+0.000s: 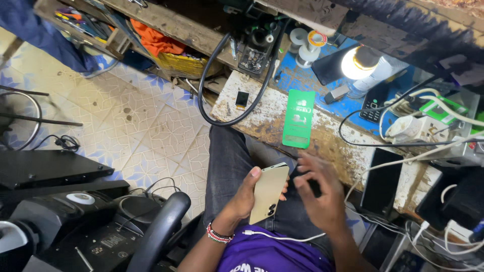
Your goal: The person removes the back cover of a smartphone, then uses a screwdriver to loosen screws around the internal frame. They detach the screen assembly, set it aside, and later reattach it before closing the back cover.
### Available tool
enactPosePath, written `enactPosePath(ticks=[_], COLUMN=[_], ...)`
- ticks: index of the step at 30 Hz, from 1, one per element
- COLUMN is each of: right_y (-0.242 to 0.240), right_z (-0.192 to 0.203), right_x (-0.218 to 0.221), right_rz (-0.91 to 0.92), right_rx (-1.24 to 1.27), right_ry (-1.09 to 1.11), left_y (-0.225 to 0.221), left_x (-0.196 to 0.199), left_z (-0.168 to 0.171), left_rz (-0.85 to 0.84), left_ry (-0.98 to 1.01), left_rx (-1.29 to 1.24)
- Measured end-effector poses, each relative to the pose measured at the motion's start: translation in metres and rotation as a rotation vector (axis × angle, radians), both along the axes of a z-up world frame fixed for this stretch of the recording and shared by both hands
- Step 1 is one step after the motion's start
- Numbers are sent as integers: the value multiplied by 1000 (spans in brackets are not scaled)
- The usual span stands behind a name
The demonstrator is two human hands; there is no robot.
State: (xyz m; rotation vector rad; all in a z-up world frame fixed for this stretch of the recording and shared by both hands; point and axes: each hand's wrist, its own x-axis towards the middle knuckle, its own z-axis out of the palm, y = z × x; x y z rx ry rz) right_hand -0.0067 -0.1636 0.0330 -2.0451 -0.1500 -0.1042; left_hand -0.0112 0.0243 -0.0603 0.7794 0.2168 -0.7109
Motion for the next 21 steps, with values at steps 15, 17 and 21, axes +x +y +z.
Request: enactPosePath(ticks=[15,17,21], right_y=[9,13,14], right_z=[-8,8,20], right_x=[-14,-12,-8], right_rz=[22,29,22], right_rx=[336,297,196], right_ry=[-144,-170,-224], left_y=[-3,-1,-1], left_x=[8,8,10], left_z=[74,78,80], left_rz=[3,3,-10], left_ry=[-671,-668,-673], left_rx=[157,152,140])
